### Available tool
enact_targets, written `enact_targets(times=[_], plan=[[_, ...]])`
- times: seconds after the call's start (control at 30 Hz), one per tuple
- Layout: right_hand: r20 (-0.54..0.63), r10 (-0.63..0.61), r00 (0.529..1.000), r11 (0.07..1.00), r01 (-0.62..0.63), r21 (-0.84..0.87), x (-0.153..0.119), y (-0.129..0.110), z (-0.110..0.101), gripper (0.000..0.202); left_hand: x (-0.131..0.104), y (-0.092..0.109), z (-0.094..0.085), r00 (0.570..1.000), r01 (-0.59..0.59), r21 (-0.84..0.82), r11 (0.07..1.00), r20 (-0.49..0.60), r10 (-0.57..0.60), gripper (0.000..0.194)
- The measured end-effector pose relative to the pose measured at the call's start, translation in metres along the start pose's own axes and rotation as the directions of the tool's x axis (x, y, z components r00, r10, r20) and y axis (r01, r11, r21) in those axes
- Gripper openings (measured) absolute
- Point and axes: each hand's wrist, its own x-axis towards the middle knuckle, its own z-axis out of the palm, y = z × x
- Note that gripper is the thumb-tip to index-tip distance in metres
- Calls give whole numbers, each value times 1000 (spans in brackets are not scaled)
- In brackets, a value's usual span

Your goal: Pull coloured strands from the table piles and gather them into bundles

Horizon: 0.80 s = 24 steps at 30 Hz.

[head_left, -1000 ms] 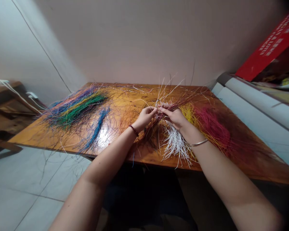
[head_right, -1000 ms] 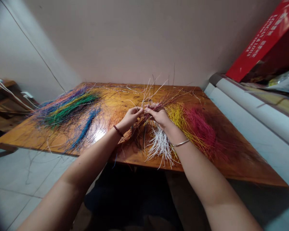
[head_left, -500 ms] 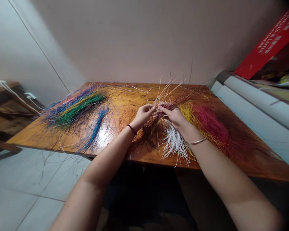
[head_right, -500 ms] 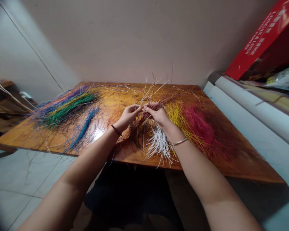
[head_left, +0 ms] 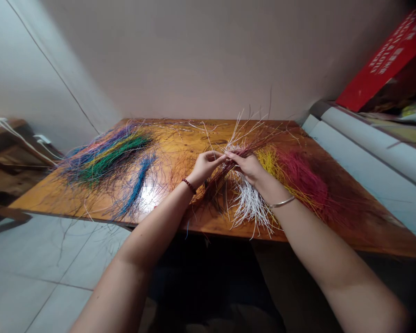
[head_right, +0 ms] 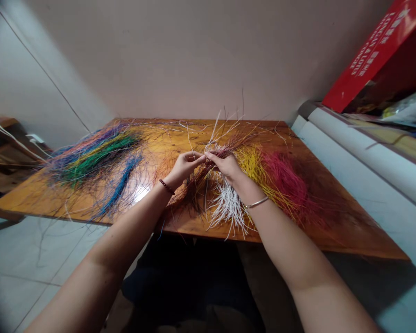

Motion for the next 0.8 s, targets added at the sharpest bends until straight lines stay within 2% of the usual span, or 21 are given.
enact_targets(times=[0.33, 0.5, 0.67, 0.8], plan=[[-19, -14, 1000, 1000, 14, -12, 5, 7, -1, 32, -3, 6, 3, 998, 50, 57, 997, -41, -48, 22], [-34, -26, 999, 1000, 26, -6, 4, 7, -1, 34, -3, 5, 3, 996, 66, 21, 998, -68, -65, 21], [-35, -38, 999, 999, 38, 4, 4, 7, -1, 33, 1, -3, 3, 994, -13, 36, 999, -105, 17, 28], [11, -40, 999, 999, 40, 22, 4, 8, -2, 35, 5, -8, 2, 991, -119, 99, 988, -45, 124, 36]])
